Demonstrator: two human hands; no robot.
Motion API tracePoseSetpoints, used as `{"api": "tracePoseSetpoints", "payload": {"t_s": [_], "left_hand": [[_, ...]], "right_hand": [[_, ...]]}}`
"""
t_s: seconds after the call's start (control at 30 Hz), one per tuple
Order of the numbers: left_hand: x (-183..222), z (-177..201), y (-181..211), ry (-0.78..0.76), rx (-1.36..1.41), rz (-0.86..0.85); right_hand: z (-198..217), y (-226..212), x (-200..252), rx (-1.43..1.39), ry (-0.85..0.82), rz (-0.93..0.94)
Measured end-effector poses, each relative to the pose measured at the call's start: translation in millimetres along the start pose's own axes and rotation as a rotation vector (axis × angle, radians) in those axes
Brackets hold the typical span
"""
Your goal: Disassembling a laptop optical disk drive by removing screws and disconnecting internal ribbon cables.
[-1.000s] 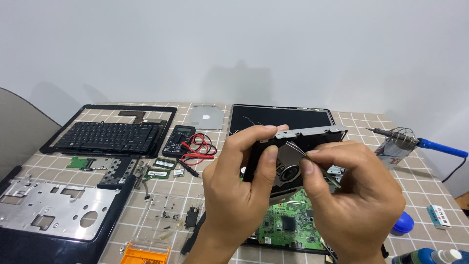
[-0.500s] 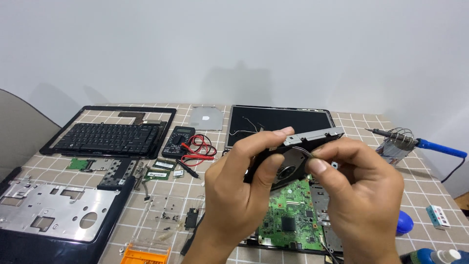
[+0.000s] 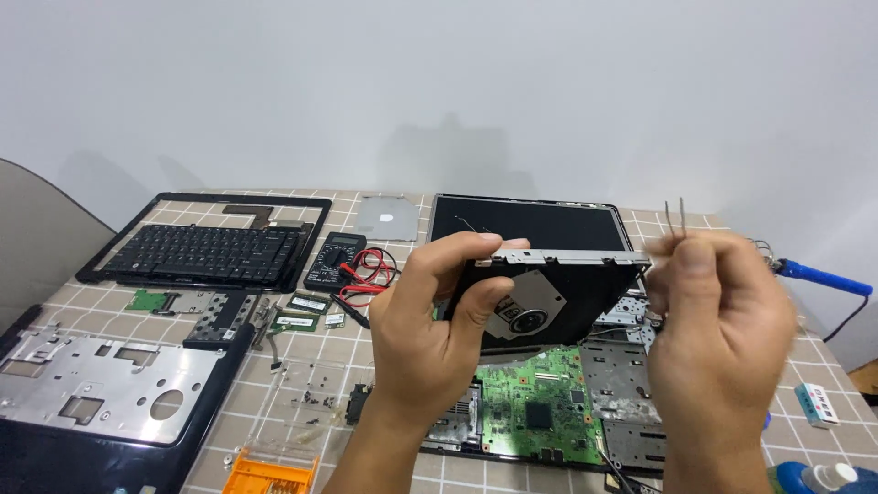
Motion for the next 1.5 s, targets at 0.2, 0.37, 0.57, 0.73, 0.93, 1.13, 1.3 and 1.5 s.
{"api": "tracePoseSetpoints", "payload": {"t_s": [0.2, 0.37, 0.57, 0.73, 0.93, 1.13, 1.3, 1.5], "left_hand": [[11, 3, -1, -0.016, -0.010, -0.367], [29, -5, 6, -0.036, -0.162, -0.509], [70, -23, 1, 0.118, -0.287, -0.199], [119, -29, -21, 0.636, 0.277, 0.610], [162, -57, -28, 1.204, 1.197, 1.164], [195, -53, -35, 1.257, 1.139, 1.228], [172, -16, -25, 1.222, 1.077, 1.132], [155, 11, -11, 0.565, 0.612, 0.942]], "right_hand": [[-1, 10, 4, -0.089, -0.195, -0.786], [-6, 84, 18, -0.632, -0.791, -0.906], [-2, 90, 40, -0.798, -0.593, -0.969], [-5, 89, 61, -0.676, -0.404, -0.835], [-8, 66, 95, 0.012, -0.587, -0.226], [1, 81, 101, -0.239, -0.451, -0.451], [23, 98, 80, -0.659, -0.332, -0.614], [53, 106, 74, -0.815, -0.445, -0.673]]}}
Point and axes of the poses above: each hand's wrist, its own x-axis away from the middle knuckle, its own z-axis out of the back of the hand, y = z × x, the point moved 5 cm from there along -x, towards the middle knuckle, and after that the axes turned 13 degrees about -z, right-handed, at the moved point
